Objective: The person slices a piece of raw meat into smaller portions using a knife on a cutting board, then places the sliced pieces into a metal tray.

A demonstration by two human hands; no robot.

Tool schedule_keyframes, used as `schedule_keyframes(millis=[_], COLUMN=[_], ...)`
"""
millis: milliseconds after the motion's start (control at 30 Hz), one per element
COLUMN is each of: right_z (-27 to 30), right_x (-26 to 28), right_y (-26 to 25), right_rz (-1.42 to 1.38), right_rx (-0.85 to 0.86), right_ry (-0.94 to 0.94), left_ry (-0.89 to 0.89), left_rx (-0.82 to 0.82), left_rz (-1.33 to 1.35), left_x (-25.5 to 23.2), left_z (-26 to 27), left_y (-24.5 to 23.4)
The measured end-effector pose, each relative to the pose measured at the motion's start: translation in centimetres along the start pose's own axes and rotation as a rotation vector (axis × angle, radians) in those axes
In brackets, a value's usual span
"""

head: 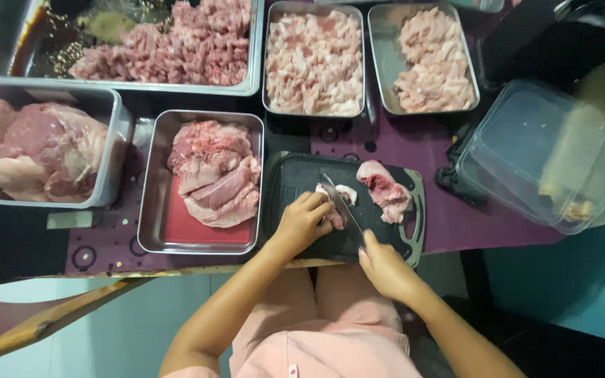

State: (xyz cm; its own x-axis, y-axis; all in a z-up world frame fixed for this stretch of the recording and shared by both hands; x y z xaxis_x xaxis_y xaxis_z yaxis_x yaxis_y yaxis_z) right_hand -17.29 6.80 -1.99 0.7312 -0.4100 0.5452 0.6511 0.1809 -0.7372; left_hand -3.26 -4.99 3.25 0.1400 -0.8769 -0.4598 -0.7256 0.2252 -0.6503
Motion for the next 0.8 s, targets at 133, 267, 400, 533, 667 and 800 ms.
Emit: schedule_keyframes(millis=[133,267,400,533,667,800], right_z=[-6.0,-7.1,-1.6,0.1,-6.1,-8.2], right_x=[3.5,4.7,1.0,-1.6,1.8,1.6], right_y=[0.8,0.0,1.4,2.3,2.3,-0.1], right_rz=[0.17,0.162,0.237,0.262,0.249,0.191], right_rx=[-0.052,-0.114,-0.081,-0.03,-0.104,-0.116], right_ry=[-0.018,-0.076,0.008,0.127,0.006,-0.086], left_ry=[0.013,-0.023,-0.023,-0.002,0.016,-0.01], left_rx=[-0.031,-0.051,-0.061,-0.052,-0.043,-0.037], left_rz=[0.01,-0.006,-0.025,0.002,-0.011,-0.025], left_x=[-0.2,-0.4,-0.6,-0.9,-1.2,-1.4], left_z=[-0.5,-0.6,-0.7,-0.7,-0.9,-1.1], left_y=[-0.6,-1.0,-1.3,-1.2,-1.3,-1.5])
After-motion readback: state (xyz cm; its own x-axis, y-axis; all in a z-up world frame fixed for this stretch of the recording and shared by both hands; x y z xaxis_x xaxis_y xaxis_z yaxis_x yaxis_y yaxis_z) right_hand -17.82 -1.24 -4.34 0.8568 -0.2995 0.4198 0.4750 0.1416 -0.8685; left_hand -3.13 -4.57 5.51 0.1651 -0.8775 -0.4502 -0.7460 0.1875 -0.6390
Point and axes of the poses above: each hand's wrist, its own z-axis away from the middle knuckle, its own y-axis out of the palm, x = y × z, the point moved 9 cm from there along -z, towards the middle knuckle, and after that the axes turned 7 degrees about y, right-handed, at the moved point
